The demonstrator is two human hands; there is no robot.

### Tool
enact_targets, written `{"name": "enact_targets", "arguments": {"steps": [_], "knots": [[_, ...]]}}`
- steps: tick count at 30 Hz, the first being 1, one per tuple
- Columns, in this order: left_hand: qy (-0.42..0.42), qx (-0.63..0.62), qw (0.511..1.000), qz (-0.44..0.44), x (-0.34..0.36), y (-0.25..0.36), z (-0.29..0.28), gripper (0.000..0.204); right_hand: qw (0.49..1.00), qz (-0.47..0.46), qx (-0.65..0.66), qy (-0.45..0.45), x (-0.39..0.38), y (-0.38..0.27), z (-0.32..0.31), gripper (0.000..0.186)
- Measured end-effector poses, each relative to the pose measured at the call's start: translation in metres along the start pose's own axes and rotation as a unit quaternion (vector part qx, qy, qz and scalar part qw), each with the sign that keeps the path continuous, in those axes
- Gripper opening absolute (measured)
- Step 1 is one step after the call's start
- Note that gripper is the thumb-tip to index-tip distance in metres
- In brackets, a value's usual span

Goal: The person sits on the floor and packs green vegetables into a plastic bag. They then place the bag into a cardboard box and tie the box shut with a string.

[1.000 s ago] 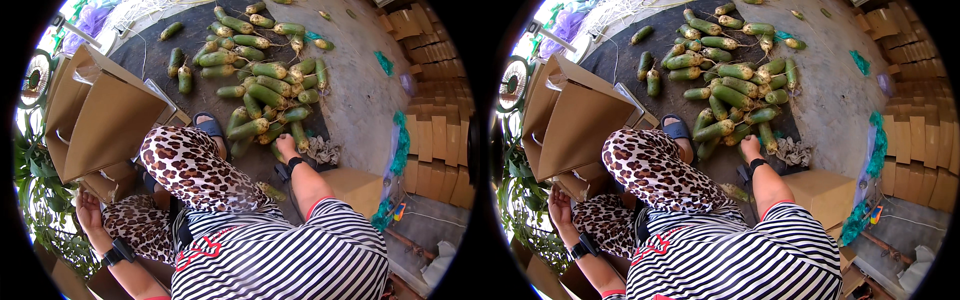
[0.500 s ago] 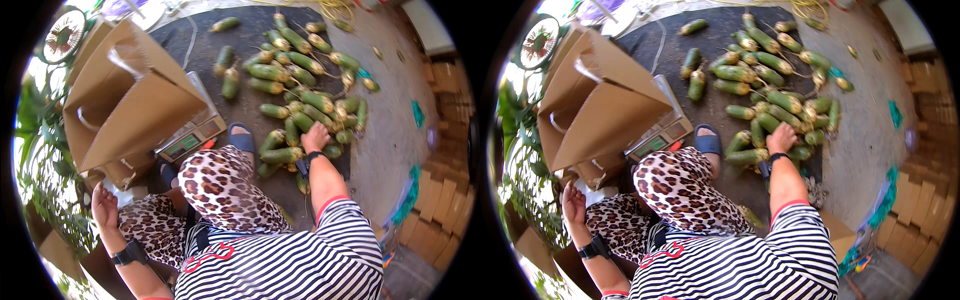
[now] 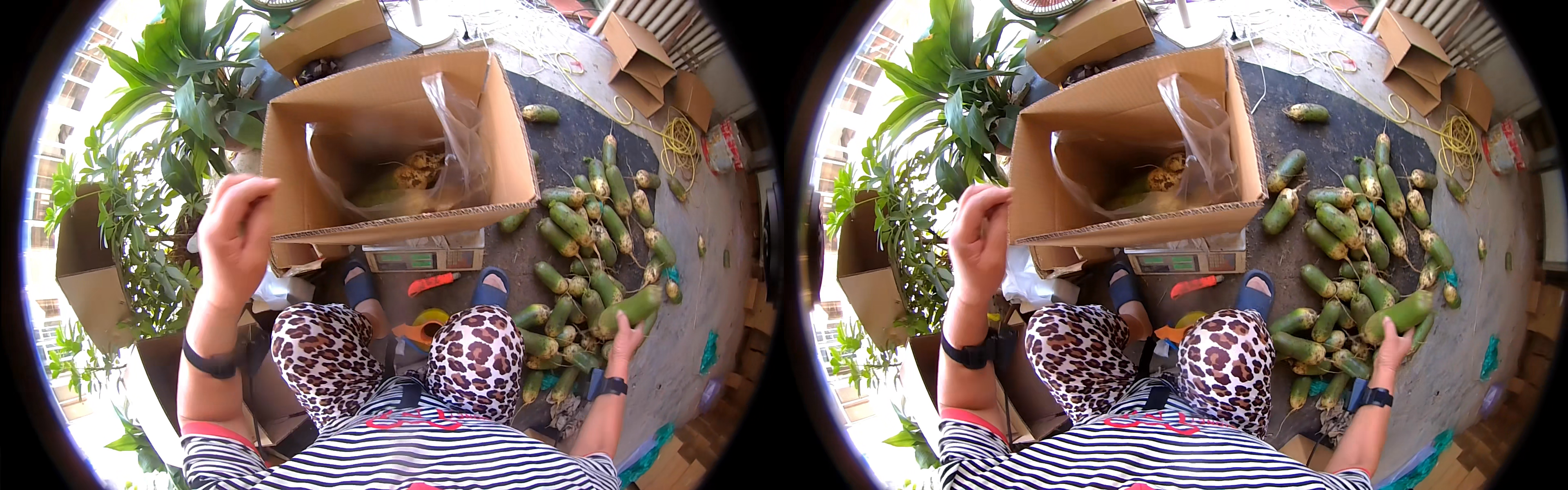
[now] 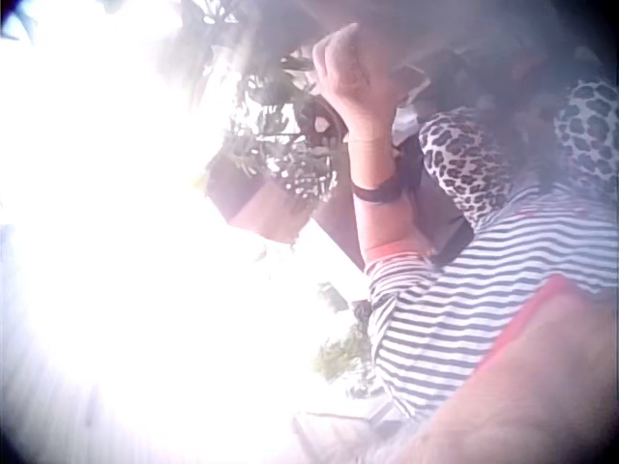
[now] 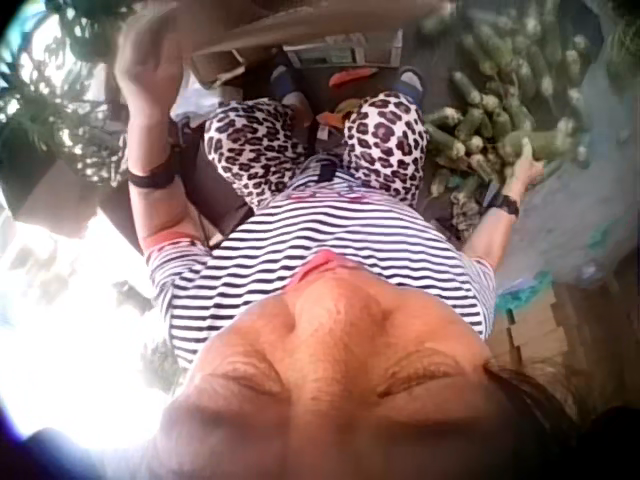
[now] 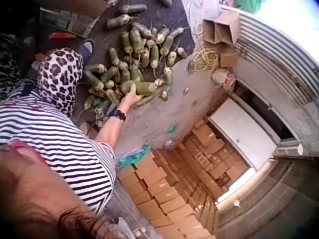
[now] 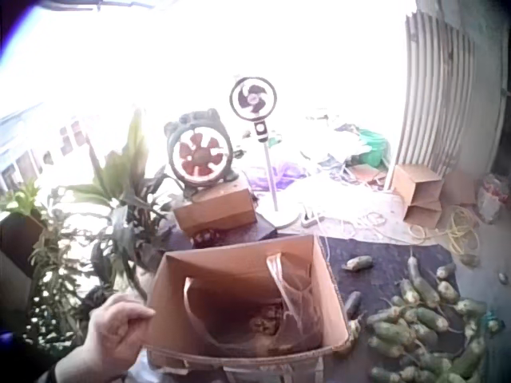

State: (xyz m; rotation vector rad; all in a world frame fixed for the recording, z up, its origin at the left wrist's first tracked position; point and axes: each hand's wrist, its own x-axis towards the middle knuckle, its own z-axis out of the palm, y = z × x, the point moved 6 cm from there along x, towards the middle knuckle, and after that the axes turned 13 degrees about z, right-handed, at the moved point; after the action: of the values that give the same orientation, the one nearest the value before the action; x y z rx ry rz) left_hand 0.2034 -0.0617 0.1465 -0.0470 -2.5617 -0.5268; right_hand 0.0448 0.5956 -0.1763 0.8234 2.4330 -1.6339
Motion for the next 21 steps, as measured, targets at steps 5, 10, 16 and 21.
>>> {"name": "enact_targets", "arguments": {"steps": [5,10,16,21], "knots": [[-0.331,0.096,0.931,0.124,0.053,-0.007,0.011,0.036,0.92,-0.216,0.311,-0.099,-0.054,-0.231,-0.018,0.068],[-0.362,0.232,0.881,0.196,0.064,-0.034,0.023,0.024,0.747,-0.454,0.337,-0.349,-0.224,-0.457,0.062,0.085],[-0.277,0.273,0.9,0.197,0.038,-0.037,-0.001,0.006,0.684,-0.516,-0.115,-0.503,-0.341,-0.492,0.27,0.066],[-0.25,0.251,0.912,0.207,0.034,-0.038,-0.002,0.004,0.63,-0.38,-0.254,-0.628,-0.334,-0.437,0.375,0.068]]}}
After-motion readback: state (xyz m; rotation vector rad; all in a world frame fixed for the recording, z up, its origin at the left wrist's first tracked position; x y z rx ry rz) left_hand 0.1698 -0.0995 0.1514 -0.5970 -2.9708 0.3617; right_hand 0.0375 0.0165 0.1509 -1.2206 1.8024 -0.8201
